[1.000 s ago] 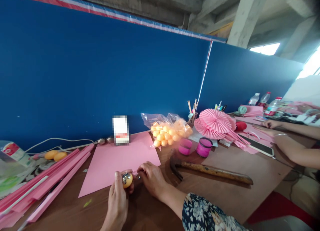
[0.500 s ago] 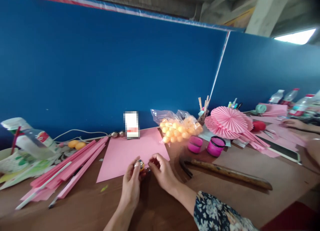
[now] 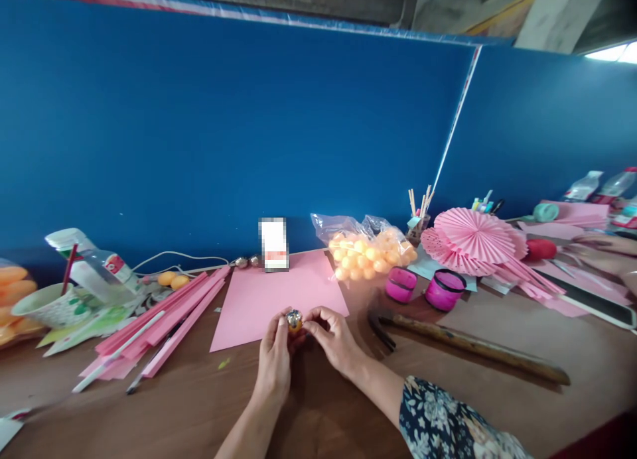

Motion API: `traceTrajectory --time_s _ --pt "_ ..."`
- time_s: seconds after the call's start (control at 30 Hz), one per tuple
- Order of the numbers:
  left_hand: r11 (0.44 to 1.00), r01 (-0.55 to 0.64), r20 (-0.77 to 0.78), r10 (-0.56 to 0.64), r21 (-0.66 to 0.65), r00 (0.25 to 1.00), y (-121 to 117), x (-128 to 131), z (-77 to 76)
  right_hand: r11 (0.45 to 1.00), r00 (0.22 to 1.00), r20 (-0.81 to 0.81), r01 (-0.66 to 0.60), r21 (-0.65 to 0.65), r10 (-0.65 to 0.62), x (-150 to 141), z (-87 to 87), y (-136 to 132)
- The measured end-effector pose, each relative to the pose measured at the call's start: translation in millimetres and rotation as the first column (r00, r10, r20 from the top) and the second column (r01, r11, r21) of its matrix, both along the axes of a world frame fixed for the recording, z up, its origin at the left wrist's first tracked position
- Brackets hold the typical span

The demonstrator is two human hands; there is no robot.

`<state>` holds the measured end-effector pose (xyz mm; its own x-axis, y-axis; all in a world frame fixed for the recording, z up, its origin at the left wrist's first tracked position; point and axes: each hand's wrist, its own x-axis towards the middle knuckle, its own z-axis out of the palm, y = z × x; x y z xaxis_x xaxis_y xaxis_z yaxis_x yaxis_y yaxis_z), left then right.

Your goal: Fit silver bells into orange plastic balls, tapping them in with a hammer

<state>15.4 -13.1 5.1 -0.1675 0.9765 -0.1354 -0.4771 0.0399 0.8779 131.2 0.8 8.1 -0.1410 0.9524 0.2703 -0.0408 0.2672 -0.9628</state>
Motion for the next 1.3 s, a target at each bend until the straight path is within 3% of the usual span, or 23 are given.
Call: traceTrajectory --time_s 0.63,1.3 --pt "1.0 0.017 0.004 -0.017 0.022 1.0 -1.3 1.8 1.6 0.999 0.999 0.027 -0.026 -0.027 0.027 1.0 7.4 -1.9" --pt "1.0 -0.004 -0.04 0.004 -0.001 0.999 -0.3 -0.1 -0.2 0.999 0.999 0.034 -0.028 -0.015 0.029 -0.3 1.2 -0.6"
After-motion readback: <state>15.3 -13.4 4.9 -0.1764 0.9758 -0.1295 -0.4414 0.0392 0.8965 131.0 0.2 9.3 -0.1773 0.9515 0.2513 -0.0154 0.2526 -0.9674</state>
